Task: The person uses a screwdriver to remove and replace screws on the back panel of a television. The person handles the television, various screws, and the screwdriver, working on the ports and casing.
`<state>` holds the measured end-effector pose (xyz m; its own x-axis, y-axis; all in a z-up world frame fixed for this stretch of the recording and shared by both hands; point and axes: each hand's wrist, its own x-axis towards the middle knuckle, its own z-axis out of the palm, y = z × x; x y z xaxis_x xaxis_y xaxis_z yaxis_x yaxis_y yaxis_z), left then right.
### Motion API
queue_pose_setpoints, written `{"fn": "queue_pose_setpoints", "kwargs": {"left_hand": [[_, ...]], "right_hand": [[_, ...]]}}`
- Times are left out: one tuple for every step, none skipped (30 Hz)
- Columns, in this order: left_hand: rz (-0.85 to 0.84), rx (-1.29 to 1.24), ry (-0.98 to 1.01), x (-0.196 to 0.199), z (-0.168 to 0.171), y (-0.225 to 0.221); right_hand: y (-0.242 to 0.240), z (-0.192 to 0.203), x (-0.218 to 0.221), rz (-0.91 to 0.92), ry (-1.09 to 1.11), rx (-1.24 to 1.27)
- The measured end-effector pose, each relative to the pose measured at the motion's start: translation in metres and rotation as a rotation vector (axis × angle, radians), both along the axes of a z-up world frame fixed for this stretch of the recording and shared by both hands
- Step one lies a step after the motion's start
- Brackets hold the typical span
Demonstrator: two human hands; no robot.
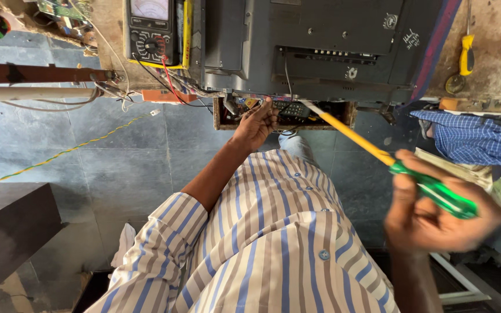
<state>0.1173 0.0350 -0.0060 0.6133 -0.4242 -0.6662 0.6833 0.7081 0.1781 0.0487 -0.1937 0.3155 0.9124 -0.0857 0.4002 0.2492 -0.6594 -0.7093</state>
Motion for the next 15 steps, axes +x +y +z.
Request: {"fn": "queue_pose_setpoints", "kwargs": {"left_hand": [[0.009,-0.013,0.007,-0.001,0.001,0.000],[0.019,-0.027,0.013,-0.002,0.002,0.000],[0.023,-0.053,0.007,-0.001,0.002,0.001],[0.027,-0.079,0.000,0.000,0.002,0.001],[0.031,-0.106,-0.005,-0.001,0.002,0.000],[0.029,-0.112,0.002,-0.003,0.002,0.000],[0.026,-0.118,0.006,-0.002,0.002,-0.001],[0.023,-0.125,0.011,-0.002,0.002,-0.002],[0.021,-0.130,0.022,-0.003,0.001,-0.002],[0.019,-0.134,0.032,-0.004,0.001,-0.003],[0.017,-0.138,0.042,-0.004,0.001,-0.003],[0.017,-0.148,0.049,-0.004,0.000,-0.003],[0.017,-0.159,0.056,-0.004,0.000,-0.003],[0.018,-0.170,0.063,-0.005,0.000,-0.003],[0.022,-0.181,0.055,-0.005,0.000,-0.003]], "right_hand": [[0.012,-0.004,-0.005,-0.027,0.053,0.072],[0.021,-0.006,-0.008,-0.050,0.108,0.147],[0.027,-0.009,-0.007,-0.038,0.112,0.189],[0.036,-0.013,-0.007,-0.025,0.115,0.232],[0.041,-0.015,-0.008,-0.016,0.120,0.260],[0.045,-0.017,-0.009,-0.006,0.124,0.289],[0.048,-0.019,-0.009,0.000,0.124,0.301],[0.047,-0.021,-0.007,0.006,0.120,0.297],[0.048,-0.022,-0.008,0.010,0.120,0.295],[0.046,-0.024,-0.008,0.014,0.116,0.277],[0.045,-0.026,-0.008,0.019,0.110,0.260],[0.044,-0.028,-0.009,0.014,0.119,0.263],[0.043,-0.030,-0.010,0.010,0.127,0.267],[0.042,-0.032,-0.011,0.008,0.130,0.266],[0.041,-0.033,-0.013,0.007,0.132,0.266]]}}
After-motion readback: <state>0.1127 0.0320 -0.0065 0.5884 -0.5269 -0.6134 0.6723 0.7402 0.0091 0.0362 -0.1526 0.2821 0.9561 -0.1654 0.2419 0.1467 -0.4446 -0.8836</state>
